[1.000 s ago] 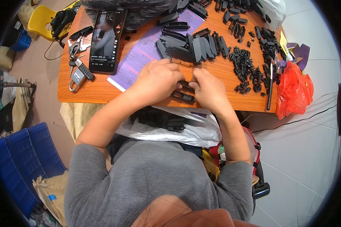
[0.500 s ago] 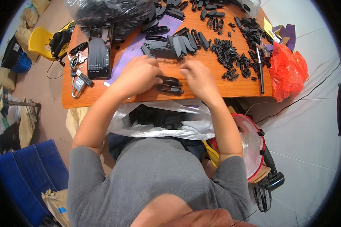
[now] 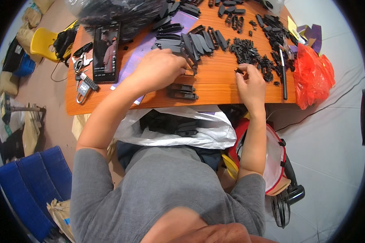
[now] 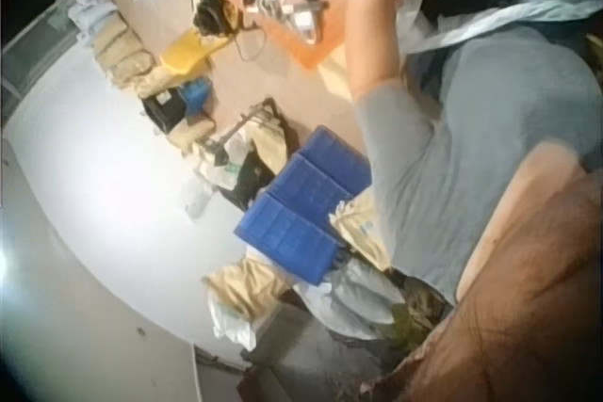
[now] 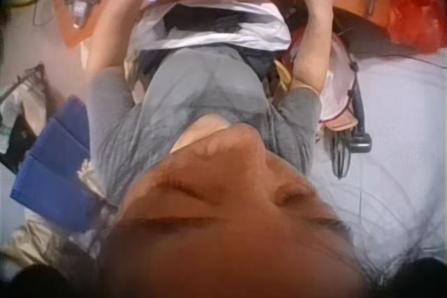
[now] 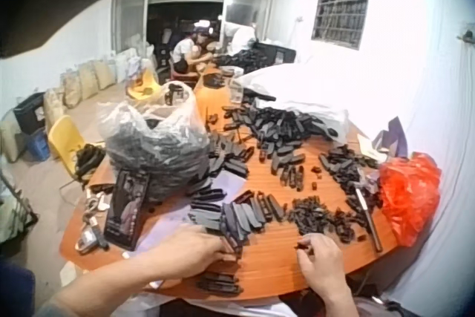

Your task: The person sorts and assembles small black metal or plastic components by hand at a workstation.

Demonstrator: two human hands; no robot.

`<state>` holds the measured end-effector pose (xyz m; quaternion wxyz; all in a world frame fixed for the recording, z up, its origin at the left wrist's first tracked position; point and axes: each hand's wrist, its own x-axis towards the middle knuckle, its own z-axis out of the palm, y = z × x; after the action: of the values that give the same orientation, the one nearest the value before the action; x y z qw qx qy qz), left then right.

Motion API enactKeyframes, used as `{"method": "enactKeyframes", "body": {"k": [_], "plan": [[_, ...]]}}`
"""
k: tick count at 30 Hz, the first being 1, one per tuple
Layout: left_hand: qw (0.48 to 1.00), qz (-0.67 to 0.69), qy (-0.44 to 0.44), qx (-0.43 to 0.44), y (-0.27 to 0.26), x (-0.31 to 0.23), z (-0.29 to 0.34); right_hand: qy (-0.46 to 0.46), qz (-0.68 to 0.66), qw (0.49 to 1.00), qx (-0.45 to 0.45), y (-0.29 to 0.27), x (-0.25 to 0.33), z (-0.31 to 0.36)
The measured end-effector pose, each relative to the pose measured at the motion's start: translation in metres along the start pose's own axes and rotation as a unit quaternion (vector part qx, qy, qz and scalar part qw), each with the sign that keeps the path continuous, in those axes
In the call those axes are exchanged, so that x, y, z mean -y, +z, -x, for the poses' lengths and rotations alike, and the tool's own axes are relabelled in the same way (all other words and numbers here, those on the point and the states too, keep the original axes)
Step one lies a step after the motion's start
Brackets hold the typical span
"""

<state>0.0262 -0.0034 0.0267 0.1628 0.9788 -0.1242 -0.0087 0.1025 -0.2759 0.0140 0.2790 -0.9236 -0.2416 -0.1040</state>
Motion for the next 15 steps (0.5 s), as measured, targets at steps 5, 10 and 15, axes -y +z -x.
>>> {"method": "enactKeyframes", "body": {"k": [5, 10, 15], "plan": [[0.996, 0.015, 0.049, -0.072, 0.016, 0.015, 0.008, -0.017, -0.161, 0.985, 0.063, 0.03, 0.031, 0.003], [0.997, 0.008, 0.022, -0.074, 0.014, 0.023, 0.024, 0.028, -0.244, 0.962, 0.118, 0.057, 0.051, 0.004], [0.997, 0.01, 0.014, -0.071, 0.016, 0.023, 0.027, -0.201, -0.234, 0.949, 0.072, 0.079, 0.065, -0.007]]}}
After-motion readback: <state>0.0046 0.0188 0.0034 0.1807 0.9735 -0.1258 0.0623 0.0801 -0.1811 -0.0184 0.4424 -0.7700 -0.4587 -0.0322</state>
